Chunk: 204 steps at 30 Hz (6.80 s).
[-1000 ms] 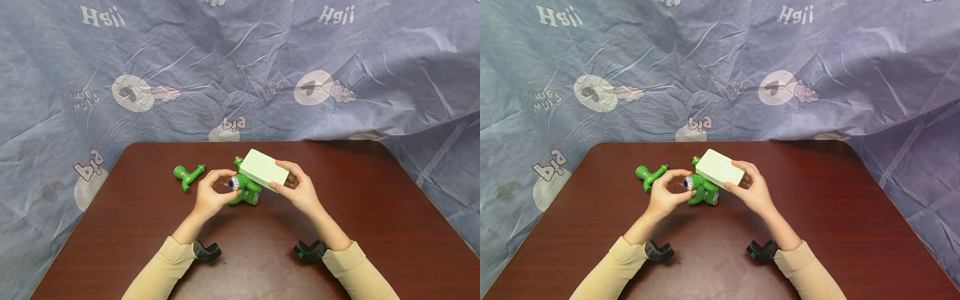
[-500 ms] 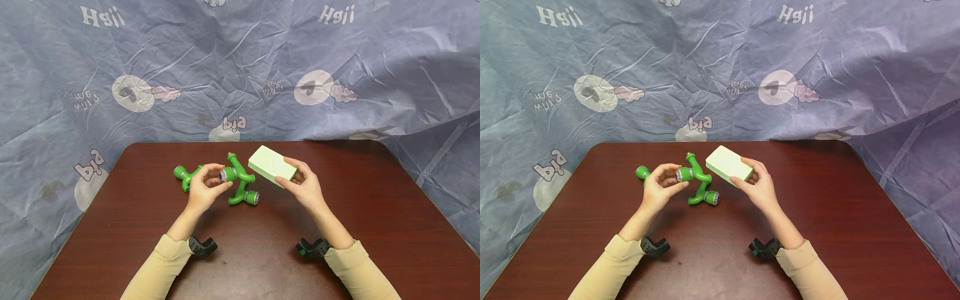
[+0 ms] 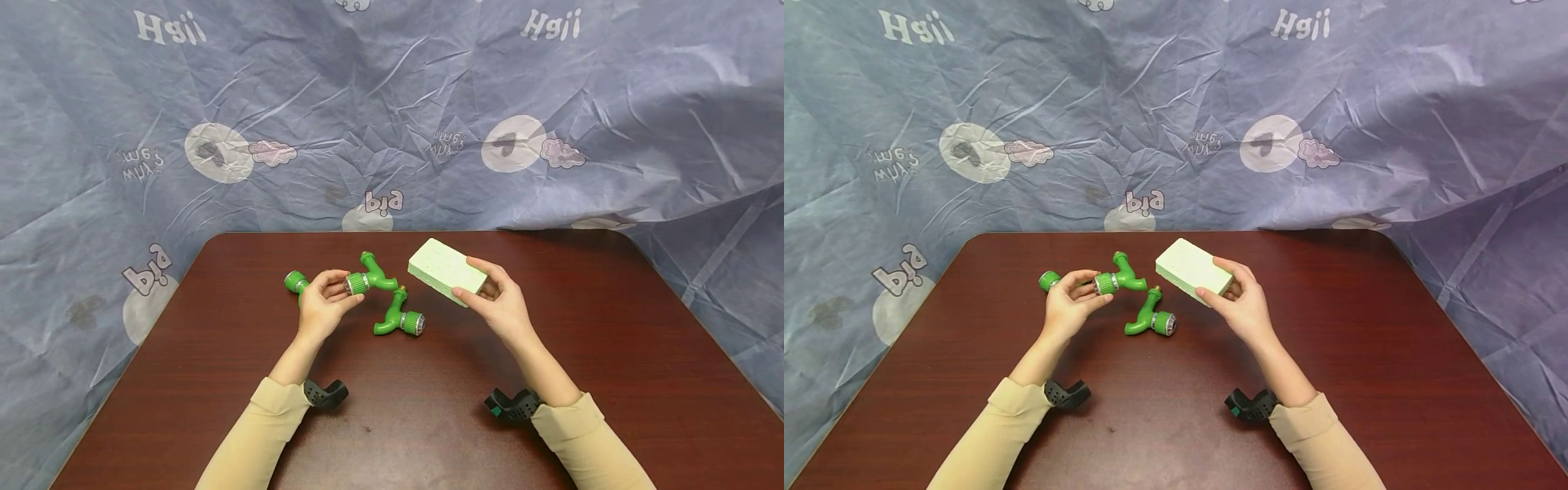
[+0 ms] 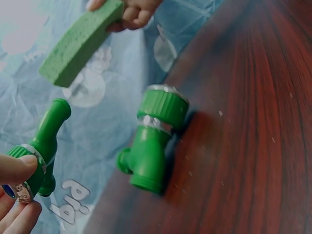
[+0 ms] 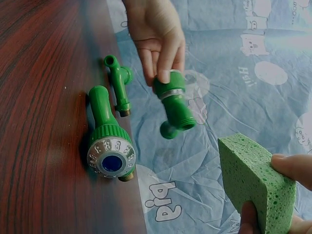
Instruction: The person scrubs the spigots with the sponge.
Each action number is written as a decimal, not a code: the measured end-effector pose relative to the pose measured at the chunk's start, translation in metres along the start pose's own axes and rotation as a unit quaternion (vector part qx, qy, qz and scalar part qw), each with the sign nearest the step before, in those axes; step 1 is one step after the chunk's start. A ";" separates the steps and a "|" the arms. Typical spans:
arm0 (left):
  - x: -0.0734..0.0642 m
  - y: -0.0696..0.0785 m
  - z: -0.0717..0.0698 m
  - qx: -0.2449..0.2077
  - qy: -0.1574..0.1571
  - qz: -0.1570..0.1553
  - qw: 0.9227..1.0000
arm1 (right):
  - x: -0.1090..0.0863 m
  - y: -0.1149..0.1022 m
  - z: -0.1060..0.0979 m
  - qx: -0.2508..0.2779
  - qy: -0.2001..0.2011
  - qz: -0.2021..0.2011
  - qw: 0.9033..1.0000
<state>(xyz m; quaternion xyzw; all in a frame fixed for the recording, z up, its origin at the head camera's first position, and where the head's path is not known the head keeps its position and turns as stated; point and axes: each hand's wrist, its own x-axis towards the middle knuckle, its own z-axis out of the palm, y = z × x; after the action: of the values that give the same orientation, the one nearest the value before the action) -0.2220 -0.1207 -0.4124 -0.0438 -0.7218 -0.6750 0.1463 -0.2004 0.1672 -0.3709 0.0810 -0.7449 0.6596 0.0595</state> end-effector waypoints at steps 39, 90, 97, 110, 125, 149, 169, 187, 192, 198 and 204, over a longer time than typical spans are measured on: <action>0.002 -0.050 -0.006 0.158 0.049 -0.084 0.983 | 0.002 0.002 -0.002 0.007 -0.012 0.020 1.000; -0.024 -0.041 0.025 0.266 -0.144 0.072 0.950 | 0.003 0.002 -0.005 0.036 -0.012 0.021 0.999; -0.022 -0.041 0.021 0.308 -0.128 0.099 0.937 | 0.003 0.002 -0.005 0.038 -0.013 0.019 0.999; -0.017 -0.036 0.016 0.089 -0.119 -0.015 0.989 | 0.004 0.003 -0.004 0.039 -0.015 0.019 0.999; -0.012 -0.038 0.015 -0.123 -0.142 -0.100 0.977 | 0.003 0.004 -0.004 0.041 -0.022 0.030 0.998; -0.015 0.007 0.019 -0.213 -0.156 -0.075 0.962 | -0.003 0.008 0.009 -0.006 -0.084 -0.086 0.993; -0.014 0.011 0.017 -0.223 -0.141 -0.049 0.963 | 0.001 0.011 0.007 0.024 -0.055 -0.105 0.993; -0.016 0.012 0.015 -0.189 -0.123 -0.075 0.971 | -0.004 0.005 0.007 0.028 -0.139 -0.097 0.985; -0.017 0.012 0.016 -0.172 -0.145 -0.070 0.972 | -0.004 0.005 0.005 0.015 -0.168 -0.102 0.980; -0.017 0.015 0.017 -0.175 -0.141 -0.052 0.973 | 0.000 0.007 0.001 0.019 -0.151 -0.095 0.984; -0.017 0.016 0.017 -0.188 -0.100 -0.045 0.976 | 0.003 0.004 -0.004 0.026 -0.062 -0.033 0.997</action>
<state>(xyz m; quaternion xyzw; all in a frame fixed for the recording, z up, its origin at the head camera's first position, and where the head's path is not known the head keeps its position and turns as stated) -0.2045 -0.1001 -0.4028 -0.1058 -0.5945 -0.7965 0.0321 -0.2041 0.1714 -0.3742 0.1477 -0.7269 0.6699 0.0333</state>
